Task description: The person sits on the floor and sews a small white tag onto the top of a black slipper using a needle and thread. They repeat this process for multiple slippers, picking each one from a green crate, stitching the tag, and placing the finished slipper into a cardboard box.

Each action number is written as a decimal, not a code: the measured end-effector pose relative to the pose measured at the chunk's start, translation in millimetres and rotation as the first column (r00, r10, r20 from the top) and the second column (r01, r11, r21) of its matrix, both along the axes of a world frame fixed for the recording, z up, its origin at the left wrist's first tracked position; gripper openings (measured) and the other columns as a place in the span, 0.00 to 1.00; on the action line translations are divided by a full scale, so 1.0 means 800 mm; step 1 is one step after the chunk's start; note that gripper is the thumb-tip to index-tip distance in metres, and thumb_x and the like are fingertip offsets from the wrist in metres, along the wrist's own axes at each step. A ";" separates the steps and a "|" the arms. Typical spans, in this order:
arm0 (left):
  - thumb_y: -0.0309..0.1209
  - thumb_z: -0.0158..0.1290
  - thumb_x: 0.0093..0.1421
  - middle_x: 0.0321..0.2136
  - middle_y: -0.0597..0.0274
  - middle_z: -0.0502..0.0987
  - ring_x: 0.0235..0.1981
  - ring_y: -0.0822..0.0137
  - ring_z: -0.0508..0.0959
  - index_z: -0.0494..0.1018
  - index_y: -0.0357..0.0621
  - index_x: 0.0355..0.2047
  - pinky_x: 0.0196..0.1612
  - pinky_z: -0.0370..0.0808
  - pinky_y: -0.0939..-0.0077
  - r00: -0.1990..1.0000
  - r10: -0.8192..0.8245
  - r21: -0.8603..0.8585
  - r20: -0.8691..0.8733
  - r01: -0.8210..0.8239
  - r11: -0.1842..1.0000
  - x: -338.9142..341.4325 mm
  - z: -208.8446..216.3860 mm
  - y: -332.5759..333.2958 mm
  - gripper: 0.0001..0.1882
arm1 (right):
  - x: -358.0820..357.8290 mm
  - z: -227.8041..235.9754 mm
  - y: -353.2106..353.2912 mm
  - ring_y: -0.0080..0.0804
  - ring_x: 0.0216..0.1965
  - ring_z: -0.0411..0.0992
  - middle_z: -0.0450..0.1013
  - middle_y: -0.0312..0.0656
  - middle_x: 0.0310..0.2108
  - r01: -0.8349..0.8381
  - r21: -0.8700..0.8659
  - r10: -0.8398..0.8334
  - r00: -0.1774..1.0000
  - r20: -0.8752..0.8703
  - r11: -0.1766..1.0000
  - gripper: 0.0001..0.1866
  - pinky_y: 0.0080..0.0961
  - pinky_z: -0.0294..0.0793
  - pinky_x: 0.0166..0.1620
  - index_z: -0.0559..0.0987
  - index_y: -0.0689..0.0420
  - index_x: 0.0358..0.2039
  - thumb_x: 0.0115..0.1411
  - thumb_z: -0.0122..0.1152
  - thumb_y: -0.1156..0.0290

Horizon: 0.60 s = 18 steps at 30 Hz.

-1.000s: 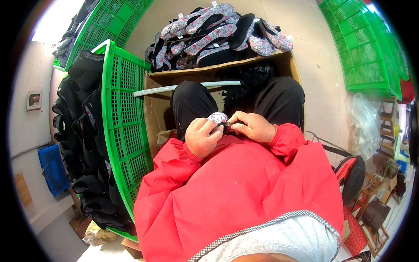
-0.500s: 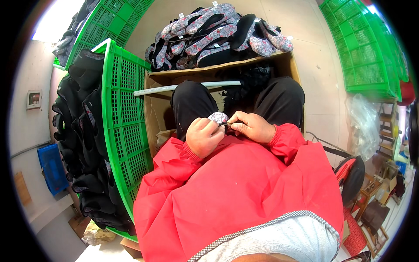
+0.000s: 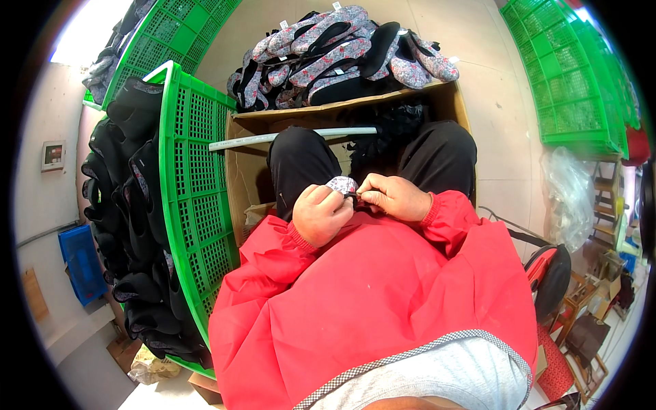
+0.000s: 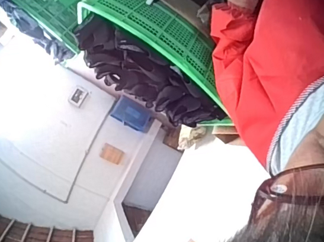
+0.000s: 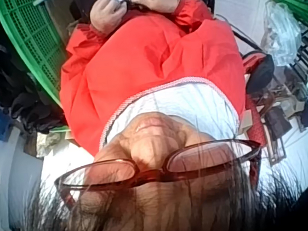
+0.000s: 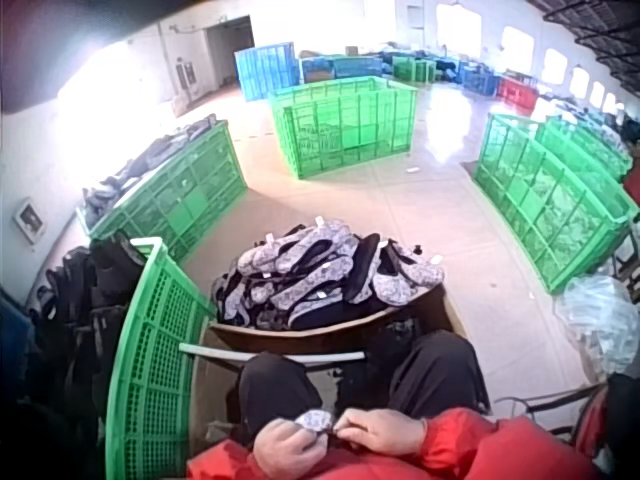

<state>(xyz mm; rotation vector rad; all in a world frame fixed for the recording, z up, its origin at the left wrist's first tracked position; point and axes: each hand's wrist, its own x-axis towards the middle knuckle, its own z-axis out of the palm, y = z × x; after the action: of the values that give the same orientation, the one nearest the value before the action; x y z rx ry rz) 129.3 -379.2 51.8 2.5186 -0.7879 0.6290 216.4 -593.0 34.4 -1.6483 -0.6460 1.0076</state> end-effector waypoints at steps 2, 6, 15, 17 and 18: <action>0.24 0.61 0.41 0.26 0.67 0.70 0.25 0.67 0.71 0.77 0.45 0.26 0.27 0.68 0.71 1.000 0.005 0.005 0.000 -0.005 1.000 0.000 0.001 0.000 0.09 | 0.003 0.003 0.001 0.28 0.27 0.76 0.77 0.38 0.25 -0.014 -0.021 0.013 1.000 -0.005 1.000 0.11 0.27 0.73 0.33 0.75 0.56 0.39 0.69 0.53 0.61; 0.29 0.58 0.41 0.24 0.68 0.66 0.27 0.67 0.69 0.74 0.49 0.24 0.30 0.69 0.73 0.999 0.016 0.028 0.046 -0.017 0.999 0.001 -0.006 -0.001 0.07 | 0.005 0.007 0.001 0.28 0.26 0.76 0.77 0.38 0.24 -0.023 -0.056 0.024 1.000 0.011 0.998 0.11 0.27 0.73 0.33 0.75 0.56 0.38 0.69 0.53 0.61; 0.24 0.62 0.42 0.26 0.67 0.70 0.26 0.66 0.72 0.76 0.45 0.25 0.28 0.69 0.71 1.000 0.000 -0.011 0.002 0.000 1.000 0.000 -0.002 -0.001 0.08 | 0.005 0.012 0.001 0.31 0.25 0.76 0.77 0.38 0.23 -0.013 -0.062 0.016 0.999 0.051 0.998 0.10 0.28 0.72 0.32 0.76 0.56 0.37 0.68 0.55 0.62; 0.28 0.59 0.42 0.25 0.68 0.68 0.27 0.67 0.70 0.75 0.48 0.25 0.29 0.69 0.72 1.000 0.010 0.020 0.028 -0.010 1.000 0.001 -0.005 -0.001 0.07 | 0.006 0.013 0.001 0.32 0.25 0.76 0.77 0.39 0.23 -0.012 -0.060 0.016 0.998 0.068 0.998 0.10 0.29 0.72 0.32 0.76 0.56 0.37 0.68 0.55 0.62; 0.30 0.57 0.42 0.25 0.69 0.67 0.28 0.67 0.70 0.74 0.49 0.25 0.30 0.69 0.73 0.999 0.015 0.036 0.040 -0.016 0.999 0.001 -0.006 -0.001 0.07 | 0.006 0.012 0.001 0.33 0.26 0.76 0.77 0.39 0.24 -0.012 -0.059 0.016 0.997 0.073 0.998 0.10 0.29 0.72 0.32 0.76 0.56 0.37 0.68 0.55 0.62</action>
<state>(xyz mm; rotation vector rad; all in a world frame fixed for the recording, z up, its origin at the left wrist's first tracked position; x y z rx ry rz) 130.2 -380.1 46.9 2.5543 -0.8014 0.6784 221.1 -591.9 44.2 -1.7409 -0.6834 0.9873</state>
